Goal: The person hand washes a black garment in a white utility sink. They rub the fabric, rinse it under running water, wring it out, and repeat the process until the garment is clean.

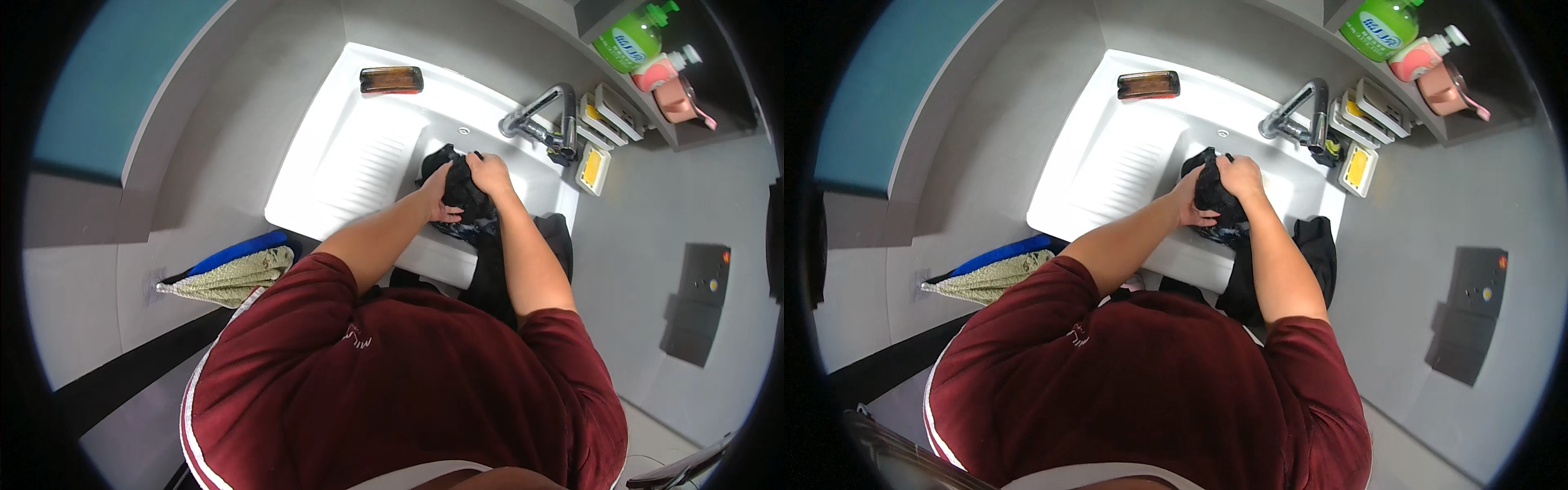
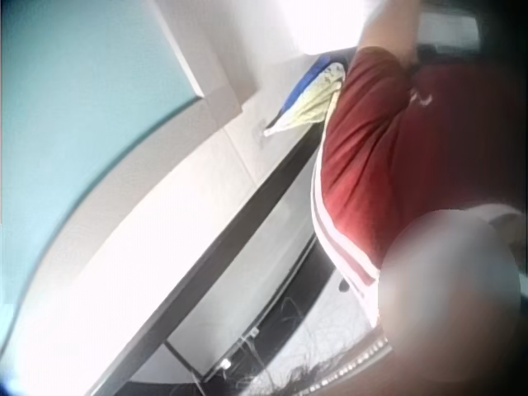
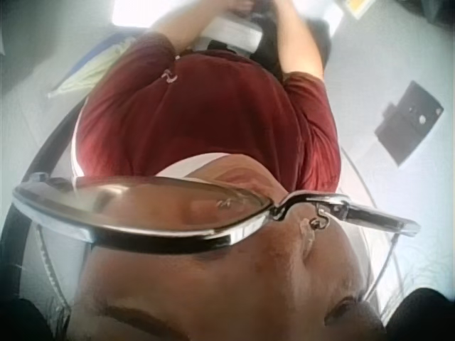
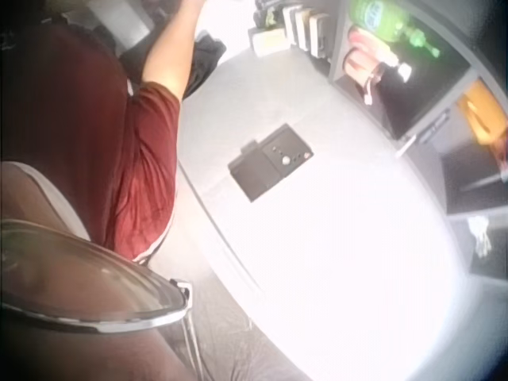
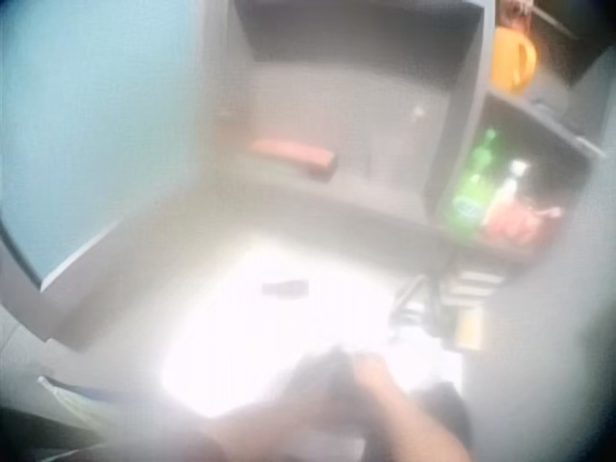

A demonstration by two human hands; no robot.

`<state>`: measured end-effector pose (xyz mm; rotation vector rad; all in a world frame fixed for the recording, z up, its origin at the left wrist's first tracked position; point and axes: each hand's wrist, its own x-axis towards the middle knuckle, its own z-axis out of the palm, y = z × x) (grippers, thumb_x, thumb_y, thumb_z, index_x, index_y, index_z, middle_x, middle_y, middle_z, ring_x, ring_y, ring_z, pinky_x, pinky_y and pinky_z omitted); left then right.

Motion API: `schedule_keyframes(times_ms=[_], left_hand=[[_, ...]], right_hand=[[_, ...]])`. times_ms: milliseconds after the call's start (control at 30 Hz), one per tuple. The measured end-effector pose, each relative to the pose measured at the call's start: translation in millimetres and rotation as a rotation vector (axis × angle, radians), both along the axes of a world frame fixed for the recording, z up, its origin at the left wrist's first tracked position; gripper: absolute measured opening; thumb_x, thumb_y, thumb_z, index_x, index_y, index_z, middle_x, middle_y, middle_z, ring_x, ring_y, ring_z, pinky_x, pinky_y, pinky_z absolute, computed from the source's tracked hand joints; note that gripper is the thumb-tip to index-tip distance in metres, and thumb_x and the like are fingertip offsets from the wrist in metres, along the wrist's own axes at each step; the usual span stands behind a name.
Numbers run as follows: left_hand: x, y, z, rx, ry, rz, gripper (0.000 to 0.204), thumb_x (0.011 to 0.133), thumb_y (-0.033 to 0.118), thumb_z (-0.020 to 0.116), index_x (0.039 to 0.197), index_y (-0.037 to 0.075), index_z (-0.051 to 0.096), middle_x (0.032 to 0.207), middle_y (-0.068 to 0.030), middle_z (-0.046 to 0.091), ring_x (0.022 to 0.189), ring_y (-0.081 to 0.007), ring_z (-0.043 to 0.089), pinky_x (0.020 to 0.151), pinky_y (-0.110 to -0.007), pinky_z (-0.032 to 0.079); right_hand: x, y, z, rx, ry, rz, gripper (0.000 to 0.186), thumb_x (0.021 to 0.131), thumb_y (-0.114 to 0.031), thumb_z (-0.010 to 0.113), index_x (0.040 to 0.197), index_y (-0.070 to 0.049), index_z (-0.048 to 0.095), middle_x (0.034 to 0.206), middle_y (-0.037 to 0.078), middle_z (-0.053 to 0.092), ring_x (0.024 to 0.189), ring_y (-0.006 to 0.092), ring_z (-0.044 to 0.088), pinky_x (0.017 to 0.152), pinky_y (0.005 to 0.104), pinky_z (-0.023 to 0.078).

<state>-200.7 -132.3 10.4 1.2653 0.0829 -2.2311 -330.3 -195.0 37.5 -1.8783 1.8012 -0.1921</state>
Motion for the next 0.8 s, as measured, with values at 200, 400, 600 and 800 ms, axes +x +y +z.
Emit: schedule_keyframes(times_ms=[200,400,600,800], left_hand=[[20,6,65,-0.210,0.360,0.014,0.086,0.076,0.086,0.046,0.119,0.014,0.062,0.115,-0.0107,0.061,0.109,-0.0402,0.059,0.100,-0.055,0.038],[26,-4,112,-0.399,0.399,0.194,0.051,0.088,0.061,0.057,0.111,0.016,0.062,0.119,-0.0090,0.062,0.115,-0.0310,0.055,0.095,-0.060,0.042],[24,-26,64,-0.215,0.351,0.440,0.018,0.079,0.014,0.056,0.093,0.003,0.058,0.087,-0.0131,0.064,0.085,-0.0295,0.062,0.082,-0.044,0.052],[24,-34,68,-0.226,0.461,0.374,0.021,0.067,0.012,0.054,0.085,0.000,0.051,0.080,-0.0114,0.055,0.068,-0.0239,0.056,0.049,-0.028,0.043]], right_hand=[[14,5,58,-0.190,-0.547,-0.293,0.031,0.085,-0.018,0.063,0.110,0.001,0.065,0.094,0.019,0.070,0.087,0.0280,0.067,0.078,0.0362,0.051],[35,48,89,-0.608,-0.344,0.011,0.026,0.086,-0.007,0.055,0.110,-0.007,0.065,0.091,0.025,0.069,0.084,0.0410,0.068,0.077,0.0432,0.053],[31,85,68,-0.532,-0.090,0.274,0.037,0.091,-0.018,0.054,0.124,-0.004,0.059,0.127,0.025,0.059,0.136,0.0411,0.040,0.110,0.0630,0.016],[-21,58,15,0.383,-1.118,-0.475,0.043,0.098,-0.042,0.049,0.092,-0.002,0.060,0.082,0.013,0.069,0.077,0.0280,0.070,0.072,0.0355,0.056]])
